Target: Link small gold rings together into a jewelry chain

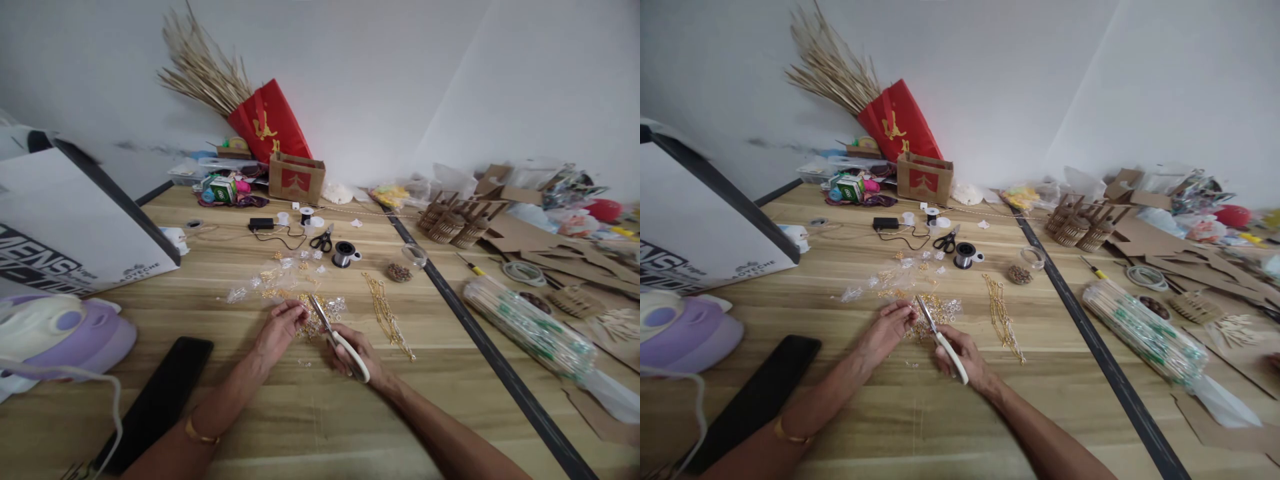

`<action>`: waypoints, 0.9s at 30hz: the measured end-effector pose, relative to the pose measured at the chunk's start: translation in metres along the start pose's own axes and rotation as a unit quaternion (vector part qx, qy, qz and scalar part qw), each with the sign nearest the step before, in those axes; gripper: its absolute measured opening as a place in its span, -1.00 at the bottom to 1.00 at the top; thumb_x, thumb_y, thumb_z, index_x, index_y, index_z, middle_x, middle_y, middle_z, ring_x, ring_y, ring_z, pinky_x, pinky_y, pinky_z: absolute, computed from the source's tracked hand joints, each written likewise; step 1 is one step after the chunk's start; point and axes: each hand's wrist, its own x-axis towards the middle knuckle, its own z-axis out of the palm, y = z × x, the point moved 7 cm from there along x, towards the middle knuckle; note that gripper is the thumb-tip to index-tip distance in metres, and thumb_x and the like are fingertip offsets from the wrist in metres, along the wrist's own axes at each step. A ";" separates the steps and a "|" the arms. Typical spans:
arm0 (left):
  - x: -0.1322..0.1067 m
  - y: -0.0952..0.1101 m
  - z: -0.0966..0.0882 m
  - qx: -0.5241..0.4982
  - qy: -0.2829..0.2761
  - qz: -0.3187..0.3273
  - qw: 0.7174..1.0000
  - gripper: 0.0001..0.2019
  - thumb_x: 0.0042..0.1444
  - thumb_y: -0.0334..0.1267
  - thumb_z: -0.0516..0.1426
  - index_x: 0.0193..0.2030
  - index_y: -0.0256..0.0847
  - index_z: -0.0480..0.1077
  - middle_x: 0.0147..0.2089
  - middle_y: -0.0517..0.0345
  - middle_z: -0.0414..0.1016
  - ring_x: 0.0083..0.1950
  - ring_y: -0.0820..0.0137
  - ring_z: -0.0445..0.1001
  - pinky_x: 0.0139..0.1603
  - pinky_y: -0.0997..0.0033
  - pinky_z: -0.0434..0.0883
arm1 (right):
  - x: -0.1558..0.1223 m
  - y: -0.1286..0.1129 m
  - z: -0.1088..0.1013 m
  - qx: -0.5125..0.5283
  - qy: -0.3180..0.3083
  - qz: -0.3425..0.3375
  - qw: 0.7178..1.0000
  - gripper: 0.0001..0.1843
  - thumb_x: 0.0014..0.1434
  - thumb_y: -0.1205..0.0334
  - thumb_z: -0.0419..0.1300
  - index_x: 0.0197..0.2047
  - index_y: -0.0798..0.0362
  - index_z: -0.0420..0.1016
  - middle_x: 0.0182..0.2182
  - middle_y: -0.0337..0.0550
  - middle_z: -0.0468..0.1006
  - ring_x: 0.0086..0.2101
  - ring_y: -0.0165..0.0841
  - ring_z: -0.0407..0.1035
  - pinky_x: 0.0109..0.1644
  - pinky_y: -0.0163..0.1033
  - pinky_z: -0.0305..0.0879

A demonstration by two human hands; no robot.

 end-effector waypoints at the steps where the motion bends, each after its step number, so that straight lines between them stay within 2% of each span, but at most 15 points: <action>1: 0.000 0.000 0.001 -0.001 -0.003 0.000 1.000 -0.81 -0.26 -0.43 0.35 -0.43 -0.34 0.49 -0.46 0.14 0.55 -0.42 0.48 0.50 -0.35 0.54 0.43 | 0.000 -0.001 0.000 -0.002 0.001 0.000 1.000 -0.48 0.09 -0.12 0.19 -0.05 0.11 0.38 -0.58 -0.34 0.20 -0.68 -0.57 0.09 -0.66 -0.43 0.05; 12: -0.001 0.001 0.001 0.003 -0.022 -0.004 1.000 -0.85 -0.17 -0.46 0.30 -0.39 -0.32 0.48 -0.39 0.11 0.59 -0.34 0.42 0.56 -0.34 0.54 0.46 | -0.001 -0.001 0.000 -0.020 0.000 0.005 1.000 -0.42 0.08 -0.18 0.16 -0.01 0.12 0.37 -0.56 -0.33 0.19 -0.67 -0.57 0.06 -0.65 -0.42 0.01; 14: 0.000 0.002 0.001 0.004 -0.025 -0.004 1.000 -0.84 -0.18 -0.46 0.30 -0.38 -0.33 0.48 -0.38 0.10 0.59 -0.33 0.42 0.56 -0.33 0.54 0.46 | -0.001 -0.009 -0.003 -0.067 0.001 0.012 0.998 -0.40 0.08 -0.18 0.15 0.01 0.12 0.37 -0.55 -0.32 0.21 -0.65 -0.56 0.06 -0.63 -0.42 0.01; 16: 0.002 0.007 -0.001 0.006 -0.023 0.003 1.000 -0.85 -0.18 -0.45 0.30 -0.40 -0.33 0.48 -0.38 0.10 0.60 -0.33 0.42 0.56 -0.33 0.54 0.47 | 0.000 -0.027 -0.008 -0.168 -0.007 0.006 0.986 -0.45 0.07 -0.12 0.19 -0.01 0.12 0.40 -0.47 -0.25 0.30 -0.56 -0.52 0.12 -0.55 -0.41 0.06; 18: 0.004 0.013 -0.003 0.007 -0.014 0.018 1.000 -0.85 -0.19 -0.45 0.31 -0.41 -0.33 0.48 -0.39 0.10 0.60 -0.34 0.42 0.57 -0.32 0.54 0.47 | -0.001 -0.046 -0.004 -0.292 -0.072 0.007 0.954 -0.56 0.07 0.00 0.22 -0.06 0.11 0.45 -0.35 -0.16 0.41 -0.45 -0.45 0.22 -0.43 -0.38 0.15; 20: 0.006 0.018 -0.006 0.009 -0.006 0.032 0.999 -0.85 -0.21 -0.45 0.32 -0.42 -0.33 0.48 -0.41 0.10 0.59 -0.34 0.41 0.57 -0.32 0.54 0.46 | -0.006 -0.057 0.004 -0.393 -0.158 0.024 0.905 -0.69 0.12 0.17 0.16 -0.08 0.09 0.47 -0.34 -0.15 0.46 -0.46 -0.46 0.25 -0.41 -0.39 0.14; 22: 0.007 0.020 -0.008 0.012 -0.006 0.037 0.999 -0.83 -0.22 -0.45 0.32 -0.41 -0.33 0.48 -0.40 0.09 0.59 -0.33 0.40 0.57 -0.31 0.53 0.45 | -0.014 -0.062 0.017 -0.471 -0.228 0.021 0.852 -0.73 0.09 0.26 0.15 -0.12 0.06 0.48 -0.35 -0.16 0.49 -0.43 -0.43 0.31 -0.36 -0.38 0.15; 24: 0.008 0.019 -0.008 0.020 -0.013 0.035 0.999 -0.82 -0.22 -0.42 0.33 -0.41 -0.33 0.48 -0.40 0.08 0.60 -0.33 0.39 0.57 -0.31 0.52 0.45 | -0.023 -0.058 0.035 -0.531 -0.276 0.019 0.800 -0.72 0.08 0.26 0.14 -0.10 0.01 0.47 -0.31 -0.17 0.49 -0.36 -0.39 0.36 -0.31 -0.37 0.17; 27: 0.007 0.015 -0.006 0.040 -0.024 0.031 0.998 -0.82 -0.21 -0.39 0.34 -0.42 -0.32 0.47 -0.39 0.10 0.59 -0.34 0.41 0.56 -0.30 0.51 0.45 | -0.038 -0.046 0.063 -0.617 -0.300 0.005 0.728 -0.70 0.09 0.14 0.16 -0.11 0.05 0.44 -0.32 -0.13 0.50 -0.36 -0.33 0.38 -0.29 -0.31 0.20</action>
